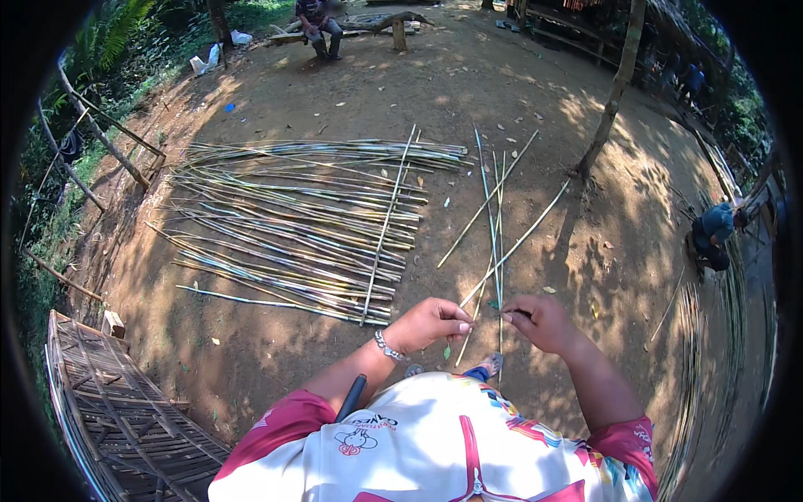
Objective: The person arranges long bamboo sticks into a grid pattern on the ground. They then retrieve a coil of wire and use pliers to cut a piece, preparing to secure the bamboo structure.
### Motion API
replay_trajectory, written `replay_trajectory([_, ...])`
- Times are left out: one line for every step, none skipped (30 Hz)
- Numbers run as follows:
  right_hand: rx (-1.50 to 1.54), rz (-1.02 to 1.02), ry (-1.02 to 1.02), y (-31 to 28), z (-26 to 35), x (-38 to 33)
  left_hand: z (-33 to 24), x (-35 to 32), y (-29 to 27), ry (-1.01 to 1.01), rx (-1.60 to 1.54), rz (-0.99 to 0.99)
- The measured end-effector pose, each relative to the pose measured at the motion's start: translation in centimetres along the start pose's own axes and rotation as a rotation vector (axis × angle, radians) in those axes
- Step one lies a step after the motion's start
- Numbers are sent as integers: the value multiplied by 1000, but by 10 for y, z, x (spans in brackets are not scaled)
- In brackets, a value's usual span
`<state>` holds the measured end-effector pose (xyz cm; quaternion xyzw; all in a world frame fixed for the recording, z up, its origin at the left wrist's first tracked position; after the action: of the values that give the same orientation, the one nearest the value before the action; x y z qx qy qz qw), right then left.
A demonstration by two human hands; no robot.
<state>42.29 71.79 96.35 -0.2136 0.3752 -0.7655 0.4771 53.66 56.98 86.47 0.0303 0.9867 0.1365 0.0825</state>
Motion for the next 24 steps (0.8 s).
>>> replay_trajectory([95,-11,53,-3,0,5,-7,-1,-2,-4,10,-48])
replay_trajectory([101,-14,85,-6,-1,8,-12,0,-3,15,-16,-94])
replay_trajectory([101,-24,97,-12,0,11,-22,1,-5,48,-28,-149])
replay_trajectory([136,-25,112,-16,-1,12,-29,3,-6,64,-58,-167])
replay_trajectory([171,-26,126,-19,-2,12,-31,4,-6,80,-88,-188])
replay_trajectory([205,-35,129,-21,-3,12,-35,7,-9,94,-80,-204])
replay_trajectory([213,-47,126,-22,-6,10,-37,9,-7,103,-116,-208])
replay_trajectory([220,-59,121,-22,-11,8,-39,10,-6,114,-152,-213])
replay_trajectory([229,-66,112,-21,-13,8,-39,10,-6,125,-188,-226])
replay_trajectory([248,-63,131,-21,-14,9,-37,10,-9,136,-232,-227])
replay_trajectory([268,-60,151,-21,-15,9,-39,9,-11,152,-238,-239])
replay_trajectory([284,-56,170,-21,-16,9,-42,9,-13,171,-245,-252])
replay_trajectory([292,-51,200,-21,-17,9,-44,8,-16,189,-252,-265])
replay_trajectory([300,-46,231,-21,-18,8,-40,8,-21,195,-267,-268])
replay_trajectory([308,-42,258,-21,-20,8,-38,8,-27,215,-302,-308])
replay_trajectory([342,-65,257,-22,-23,8,-37,8,-34,234,-338,-349])
replay_trajectory([377,-89,256,-21,-28,9,-35,7,-41,254,-373,-390])
replay_trajectory([412,-113,260,-20,-34,8,-33,6,-50,269,-364,-456])
replay_trajectory([441,-133,252,-21,-39,7,-29,3,-61,301,-377,-520])
replay_trajectory([470,-152,244,-22,-43,8,-25,1,-73,333,-389,-585])
replay_trajectory([500,-170,238,-24,-48,8,-19,-2,-86,362,-402,-651])
replay_trajectory([509,-182,246,-26,-53,8,-13,-5,-98,378,-428,-699])
replay_trajectory([519,-195,254,-29,-58,9,-7,-10,-110,369,-419,-773])
replay_trajectory([527,-208,259,-32,-60,10,-4,-16,-119,362,-409,-847])
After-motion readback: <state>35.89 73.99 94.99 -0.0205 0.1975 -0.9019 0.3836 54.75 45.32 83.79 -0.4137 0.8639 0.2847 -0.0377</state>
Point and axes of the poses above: each hand's wrist, its own x-axis towards the middle knuckle, its own y-axis out of the palm, z = x × y, the point moved 7 cm from there along x, towards the middle knuckle, and after that the axes turned 4 degrees about y, right-handed, at the moved point
